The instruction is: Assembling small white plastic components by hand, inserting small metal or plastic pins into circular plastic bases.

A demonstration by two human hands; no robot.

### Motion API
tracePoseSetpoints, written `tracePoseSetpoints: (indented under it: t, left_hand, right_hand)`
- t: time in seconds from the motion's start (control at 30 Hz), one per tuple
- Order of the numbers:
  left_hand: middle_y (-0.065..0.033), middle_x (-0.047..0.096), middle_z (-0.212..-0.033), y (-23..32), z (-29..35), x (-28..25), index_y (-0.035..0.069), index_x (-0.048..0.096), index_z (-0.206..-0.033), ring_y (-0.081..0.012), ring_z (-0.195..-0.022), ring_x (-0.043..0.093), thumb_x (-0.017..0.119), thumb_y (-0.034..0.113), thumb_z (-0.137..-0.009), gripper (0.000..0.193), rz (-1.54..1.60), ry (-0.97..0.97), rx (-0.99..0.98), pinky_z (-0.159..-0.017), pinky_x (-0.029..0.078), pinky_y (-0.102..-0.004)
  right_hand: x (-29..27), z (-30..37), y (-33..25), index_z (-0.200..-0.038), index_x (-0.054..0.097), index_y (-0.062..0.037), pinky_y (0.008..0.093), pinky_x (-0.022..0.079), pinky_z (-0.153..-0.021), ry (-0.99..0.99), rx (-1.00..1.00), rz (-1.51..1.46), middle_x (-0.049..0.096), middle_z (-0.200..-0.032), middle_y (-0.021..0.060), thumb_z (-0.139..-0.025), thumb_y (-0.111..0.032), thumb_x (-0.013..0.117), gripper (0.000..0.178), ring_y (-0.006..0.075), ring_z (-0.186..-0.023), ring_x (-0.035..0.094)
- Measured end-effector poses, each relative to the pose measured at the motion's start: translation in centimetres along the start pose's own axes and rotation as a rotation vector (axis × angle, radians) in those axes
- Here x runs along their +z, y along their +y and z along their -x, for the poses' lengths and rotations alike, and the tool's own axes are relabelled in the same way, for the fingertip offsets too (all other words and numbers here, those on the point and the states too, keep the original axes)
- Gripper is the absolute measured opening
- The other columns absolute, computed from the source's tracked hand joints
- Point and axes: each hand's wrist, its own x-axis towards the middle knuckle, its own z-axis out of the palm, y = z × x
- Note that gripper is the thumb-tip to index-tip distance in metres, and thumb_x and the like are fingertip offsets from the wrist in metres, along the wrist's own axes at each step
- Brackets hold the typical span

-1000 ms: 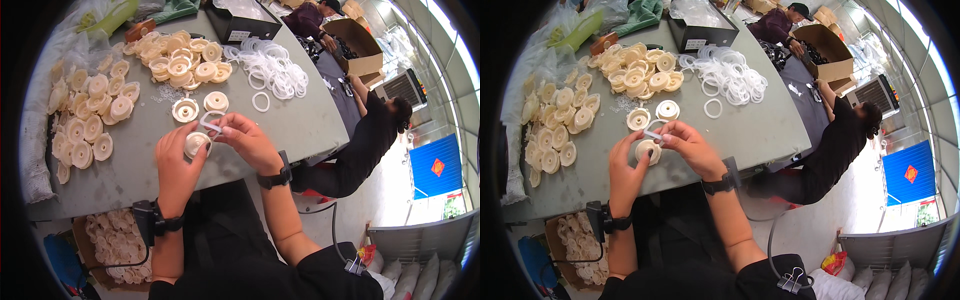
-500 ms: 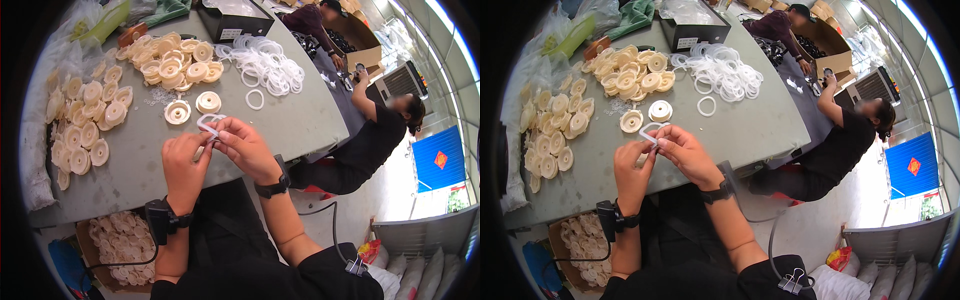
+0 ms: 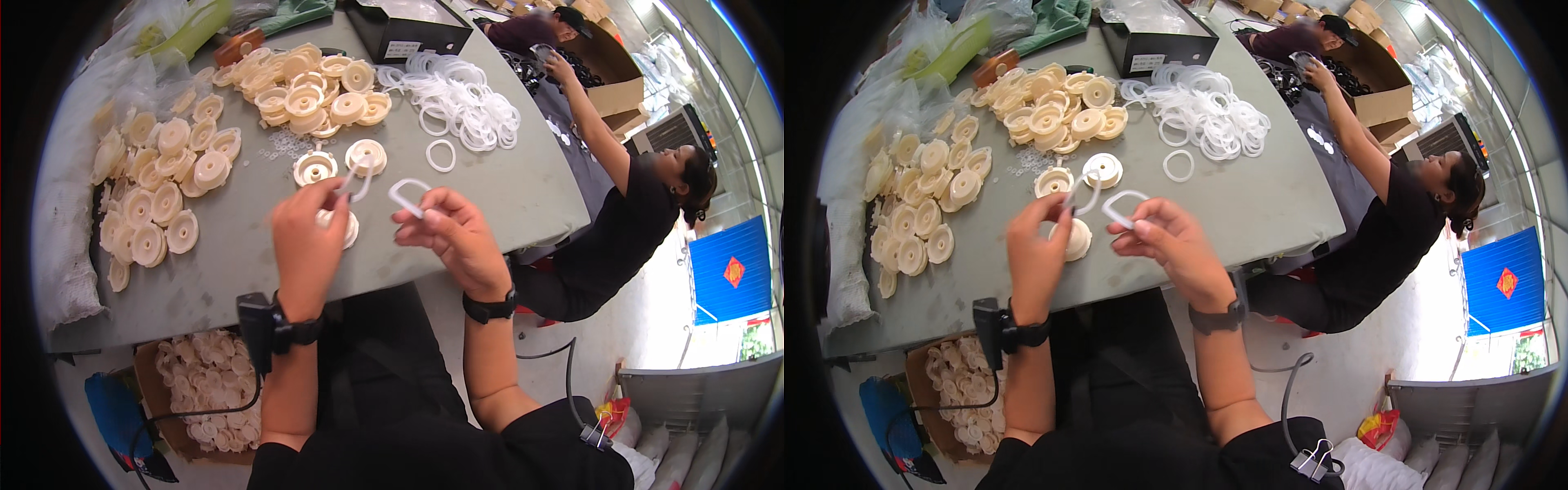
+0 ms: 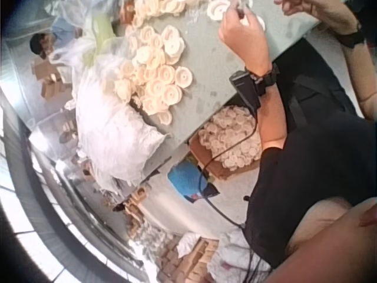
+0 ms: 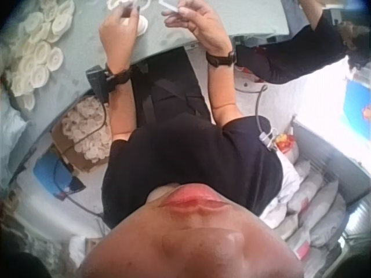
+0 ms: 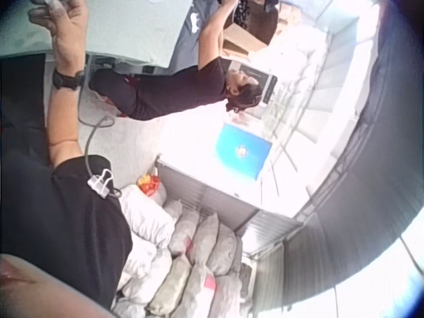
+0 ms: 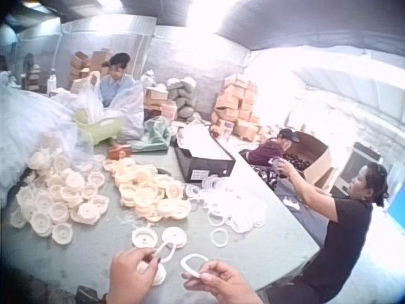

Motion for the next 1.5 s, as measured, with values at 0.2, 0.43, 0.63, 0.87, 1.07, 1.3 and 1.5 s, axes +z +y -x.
tracePoseSetpoints:
  t: [0.2, 0.43, 0.63, 0.87, 1.07, 1.3, 1.5]
  left_hand:
    - [-0.0131, 0.066, -0.086, 0.5, -0.4, 2.0, 0.001, 0.063, -0.103, -0.0227, -0.081, 0.063, 0.062, 0.015, -0.082, 0.026, -0.209, -0.105, 0.151, -0.074, 0.045, -0.0331]
    - [-0.0107, 0.067, -0.086, 1.6, 1.2, 0.8, 0.000, 0.064, -0.101, -0.0170, -0.078, 0.063, 0.060, 0.017, -0.086, 0.023, 0.495, -0.298, -0.201, -0.068, 0.046, -0.0293]
    - [-0.0028, 0.065, -0.085, 0.4, 1.6, -1.5, -0.001, 0.063, -0.095, -0.0068, -0.077, 0.058, 0.063, 0.012, -0.086, 0.016, 0.801, -0.410, -0.361, -0.069, 0.045, -0.0209]
    - [-0.0027, 0.065, -0.080, 0.8, 2.2, -3.0, -0.001, 0.063, -0.089, -0.0078, -0.073, 0.058, 0.063, 0.008, -0.081, 0.012, 0.495, -0.264, -0.374, -0.067, 0.046, -0.0226]
    - [-0.0079, 0.063, -0.072, 0.3, 2.7, -3.6, 0.000, 0.062, -0.086, -0.0178, -0.068, 0.058, 0.063, 0.009, -0.074, 0.015, -0.051, -0.134, -0.196, -0.064, 0.046, -0.0294]
    - [-0.0038, 0.061, -0.069, -1.8, 3.4, -3.4, 0.007, 0.065, -0.084, -0.0214, -0.069, 0.057, 0.063, 0.016, -0.075, 0.013, -0.303, -0.112, -0.194, -0.069, 0.042, -0.0356]
    - [-0.0037, 0.065, -0.081, -2.5, 3.2, -3.3, 0.008, 0.065, -0.082, -0.0219, -0.082, 0.057, 0.064, 0.016, -0.075, 0.011, -0.281, -0.107, -0.201, -0.077, 0.040, -0.0355]
  right_hand:
    - [0.0, 0.6, -0.3, -0.095, 0.056, -0.0006, 0.0322, 0.051, -0.080, 0.173, -0.108, 0.108, 0.063, -0.092, 0.0098, -0.086, -0.007, 0.059, 0.011, 0.0180, -0.081, 0.063]
    - [0.9, 1.0, -0.2, -0.098, 0.057, 0.0020, 0.0281, 0.051, -0.074, 0.001, -0.225, 0.510, 0.064, -0.094, 0.0085, -0.082, 0.002, 0.054, 0.016, 0.0154, -0.085, 0.063]
    - [2.2, 0.5, 0.2, -0.101, 0.059, 0.0010, 0.0272, 0.050, -0.072, -0.030, -0.188, 0.646, 0.065, -0.091, 0.0073, -0.083, 0.000, 0.055, 0.019, 0.0142, -0.081, 0.063]
    - [4.2, -0.3, 1.7, -0.109, 0.056, 0.0028, 0.0250, 0.048, -0.065, 0.235, -0.231, 0.397, 0.066, -0.081, 0.0096, -0.087, -0.006, 0.059, 0.024, 0.0119, -0.069, 0.059]
    - [3.6, -1.2, 3.6, -0.105, 0.057, 0.0046, 0.0213, 0.044, -0.055, 0.214, -0.059, 0.470, 0.065, -0.076, 0.0090, -0.085, -0.010, 0.063, 0.026, 0.0088, -0.060, 0.056]
    - [4.2, -2.1, 5.3, -0.100, 0.061, 0.0020, 0.0201, 0.040, -0.047, 0.272, 0.037, 0.768, 0.063, -0.070, 0.0043, -0.082, -0.011, 0.066, 0.023, 0.0063, -0.055, 0.053]
    - [3.6, -2.6, 5.0, -0.091, 0.063, 0.0031, 0.0210, 0.043, -0.046, 0.269, 0.045, 0.660, 0.063, -0.075, 0.0044, -0.080, -0.012, 0.068, 0.020, 0.0075, -0.058, 0.055]
